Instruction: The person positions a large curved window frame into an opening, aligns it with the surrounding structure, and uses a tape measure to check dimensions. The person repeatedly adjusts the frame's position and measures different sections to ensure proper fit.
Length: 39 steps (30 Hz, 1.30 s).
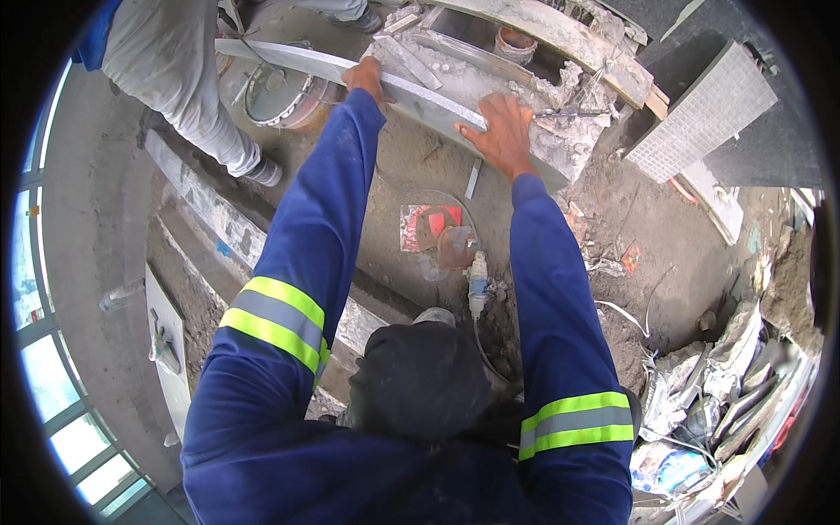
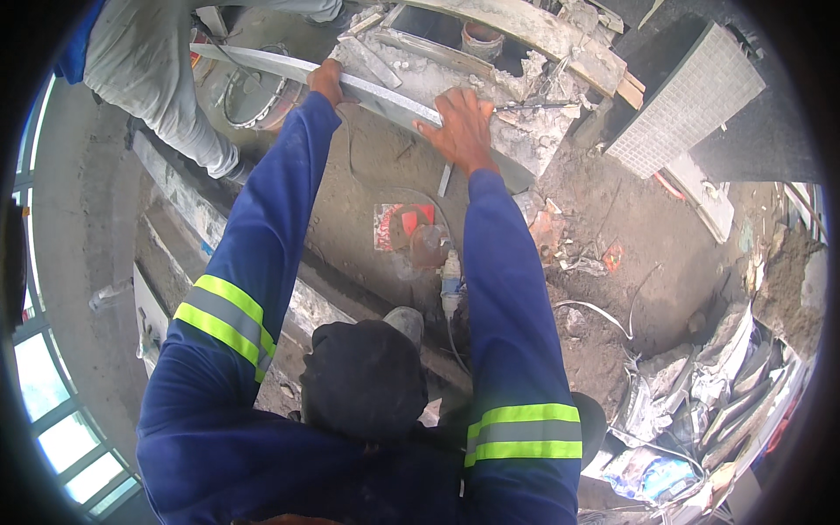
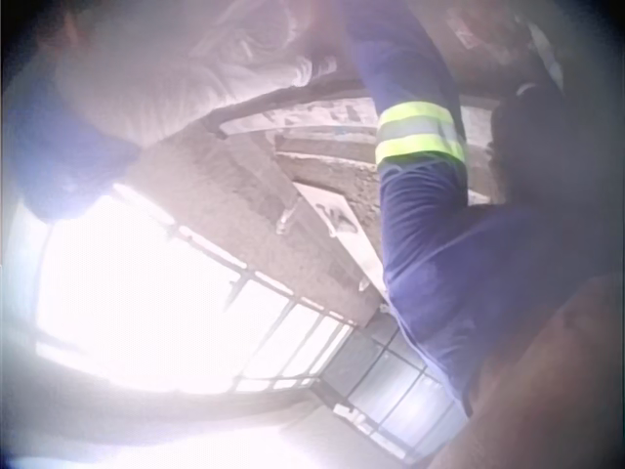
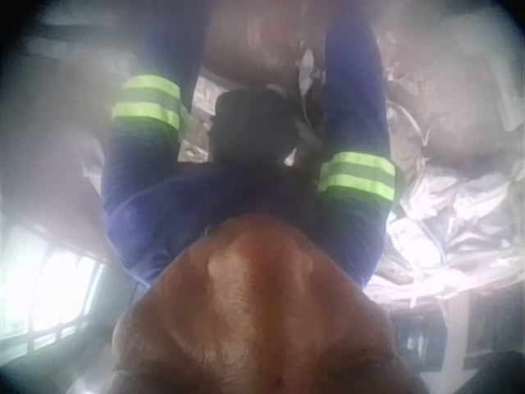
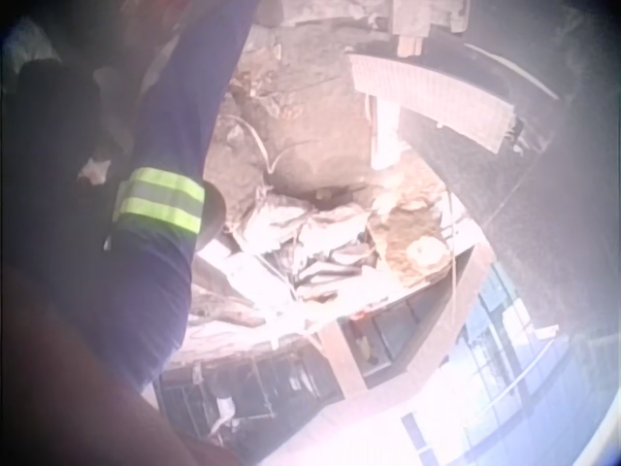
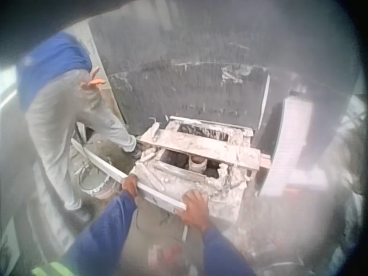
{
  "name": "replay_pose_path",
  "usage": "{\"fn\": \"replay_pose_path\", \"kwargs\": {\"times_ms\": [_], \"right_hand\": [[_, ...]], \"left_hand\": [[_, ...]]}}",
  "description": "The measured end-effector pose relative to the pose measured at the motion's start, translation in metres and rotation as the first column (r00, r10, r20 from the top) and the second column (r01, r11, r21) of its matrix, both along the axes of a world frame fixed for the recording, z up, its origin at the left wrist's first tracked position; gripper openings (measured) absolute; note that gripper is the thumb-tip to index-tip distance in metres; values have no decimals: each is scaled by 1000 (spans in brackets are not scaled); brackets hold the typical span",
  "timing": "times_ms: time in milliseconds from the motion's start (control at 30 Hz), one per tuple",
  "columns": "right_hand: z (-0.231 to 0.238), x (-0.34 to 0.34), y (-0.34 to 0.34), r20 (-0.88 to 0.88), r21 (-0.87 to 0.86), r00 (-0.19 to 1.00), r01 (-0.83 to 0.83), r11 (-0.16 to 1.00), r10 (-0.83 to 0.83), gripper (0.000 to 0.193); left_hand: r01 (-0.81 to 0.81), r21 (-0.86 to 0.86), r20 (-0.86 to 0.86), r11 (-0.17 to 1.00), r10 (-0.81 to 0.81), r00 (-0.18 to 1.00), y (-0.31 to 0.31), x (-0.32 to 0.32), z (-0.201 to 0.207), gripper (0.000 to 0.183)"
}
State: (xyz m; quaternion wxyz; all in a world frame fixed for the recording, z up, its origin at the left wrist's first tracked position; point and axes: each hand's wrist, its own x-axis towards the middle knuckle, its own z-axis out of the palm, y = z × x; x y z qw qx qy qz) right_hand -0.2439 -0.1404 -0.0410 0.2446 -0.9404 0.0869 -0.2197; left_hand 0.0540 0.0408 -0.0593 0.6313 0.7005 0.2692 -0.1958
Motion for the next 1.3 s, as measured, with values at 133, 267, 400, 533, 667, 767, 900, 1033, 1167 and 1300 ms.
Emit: {"fn": "replay_pose_path", "kwargs": {"times_ms": [133,267,400,533,667,767,900,1033,1167,1300], "right_hand": [[-8,-4,-12,-5,-24,999,42,999,-42,45],[-8,-4,-12,18,-15,999,28,999,-28,48],[-9,-5,-12,1,-35,999,35,999,-35,51],[-9,-5,-9,-21,-24,999,31,999,-31,51],[-15,-4,-11,-51,-21,999,19,1000,-20,53],[-12,-2,-9,-26,-37,1000,4,999,-5,54],[-14,-5,-17,-79,-18,997,5,1000,-6,58],[-8,-2,-23,-137,-22,990,-42,999,39,62],[3,-5,-26,-249,-25,967,-63,998,54,63],[29,-3,-20,-403,36,914,-28,999,40,67]], "left_hand": [[-25,-94,-55,995,20,998,-31,-24,25,81],[-123,-47,-7,991,123,992,-40,-42,41,83],[-82,32,37,996,81,996,-43,-59,57,91],[-95,64,52,993,91,994,-39,-64,55,97],[-49,207,66,977,36,997,-38,-49,33,93],[-56,210,87,976,38,995,-37,-55,33,95],[-27,279,108,960,-4,994,-43,-64,42,101],[-16,230,91,973,-5,996,-38,-65,54,104],[14,233,68,972,-30,997,-41,-62,52,105],[12,237,71,971,-29,997,-35,-59,48,106]]}}
